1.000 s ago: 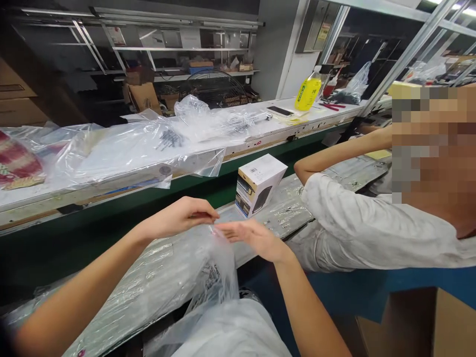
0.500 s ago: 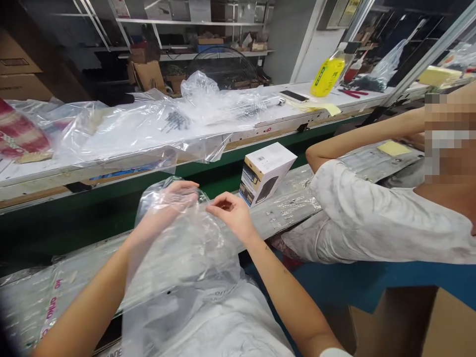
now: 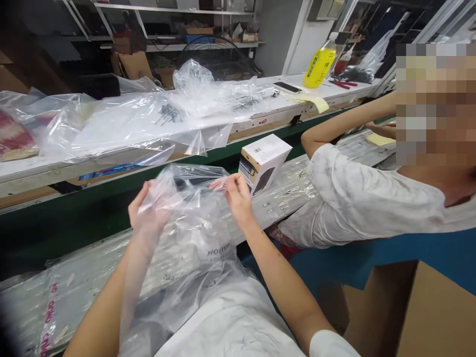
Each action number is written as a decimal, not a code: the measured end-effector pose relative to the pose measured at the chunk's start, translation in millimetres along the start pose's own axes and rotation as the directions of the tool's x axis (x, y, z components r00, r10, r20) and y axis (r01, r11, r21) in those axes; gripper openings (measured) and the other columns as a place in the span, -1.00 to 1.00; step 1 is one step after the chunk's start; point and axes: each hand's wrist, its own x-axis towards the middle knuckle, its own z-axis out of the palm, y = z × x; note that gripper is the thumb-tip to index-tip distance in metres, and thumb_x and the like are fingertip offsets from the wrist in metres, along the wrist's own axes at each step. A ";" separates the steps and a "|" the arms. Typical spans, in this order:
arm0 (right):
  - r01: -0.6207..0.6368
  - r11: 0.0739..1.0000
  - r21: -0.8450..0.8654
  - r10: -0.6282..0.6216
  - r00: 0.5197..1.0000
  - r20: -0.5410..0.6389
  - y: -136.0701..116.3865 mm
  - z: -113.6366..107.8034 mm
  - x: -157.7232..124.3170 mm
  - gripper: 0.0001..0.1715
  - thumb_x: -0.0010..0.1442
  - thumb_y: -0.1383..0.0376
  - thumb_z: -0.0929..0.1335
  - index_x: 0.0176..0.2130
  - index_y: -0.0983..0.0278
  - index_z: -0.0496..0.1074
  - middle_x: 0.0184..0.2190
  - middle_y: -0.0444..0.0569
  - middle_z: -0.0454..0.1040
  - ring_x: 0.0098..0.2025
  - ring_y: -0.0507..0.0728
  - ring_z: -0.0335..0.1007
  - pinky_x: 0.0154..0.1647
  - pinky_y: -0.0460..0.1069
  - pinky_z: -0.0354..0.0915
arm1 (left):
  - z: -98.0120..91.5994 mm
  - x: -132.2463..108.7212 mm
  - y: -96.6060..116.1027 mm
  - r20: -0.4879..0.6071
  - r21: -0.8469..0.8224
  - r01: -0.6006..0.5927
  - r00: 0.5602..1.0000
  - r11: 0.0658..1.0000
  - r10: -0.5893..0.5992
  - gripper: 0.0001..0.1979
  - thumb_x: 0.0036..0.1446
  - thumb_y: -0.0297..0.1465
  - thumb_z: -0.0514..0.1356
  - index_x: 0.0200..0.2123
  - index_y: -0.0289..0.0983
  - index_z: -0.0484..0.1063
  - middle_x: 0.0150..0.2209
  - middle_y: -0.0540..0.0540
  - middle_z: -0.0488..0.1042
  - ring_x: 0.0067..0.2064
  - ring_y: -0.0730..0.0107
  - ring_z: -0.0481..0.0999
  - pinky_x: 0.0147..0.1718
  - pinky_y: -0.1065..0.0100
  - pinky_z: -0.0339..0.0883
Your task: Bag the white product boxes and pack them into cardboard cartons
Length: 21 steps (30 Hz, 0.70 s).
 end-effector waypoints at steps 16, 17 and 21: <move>0.103 0.644 -0.758 0.128 0.962 0.240 -81.1 -107.8 54.3 -0.58 0.26 -0.06 0.38 -0.35 0.22 0.42 -0.59 -0.20 0.36 -0.56 -0.01 0.22 -0.49 -0.10 0.15 | 106.6 83.8 -2.6 0.747 0.631 -0.113 0.354 0.767 -0.563 -0.69 0.10 -0.12 0.34 -0.44 -0.26 0.58 -0.58 0.01 0.37 -0.53 0.47 0.27 -0.51 0.41 0.18; 0.065 0.671 -0.739 0.289 0.894 0.342 -86.7 -123.0 62.0 -0.57 0.24 -0.07 0.40 -0.37 0.23 0.46 -0.58 -0.18 0.41 -0.53 0.01 0.29 -0.47 -0.10 0.20 | 109.7 91.9 -12.3 0.773 0.578 -0.040 0.347 0.815 -0.531 -0.62 0.09 -0.09 0.33 -0.55 -0.28 0.52 -0.57 -0.02 0.38 -0.53 0.47 0.26 -0.50 0.40 0.18; -0.218 0.887 -0.407 0.461 0.479 0.747 -70.4 -196.3 75.6 -0.39 0.02 -0.24 0.43 -0.48 0.24 0.45 -0.56 -0.11 0.46 -0.34 0.15 0.50 -0.16 0.04 0.40 | 108.8 130.2 -55.8 0.789 0.306 0.353 0.426 0.884 -0.443 -0.52 -0.07 0.06 0.36 -0.46 -0.29 0.50 -0.48 -0.12 0.47 -0.55 0.35 0.40 -0.58 0.34 0.24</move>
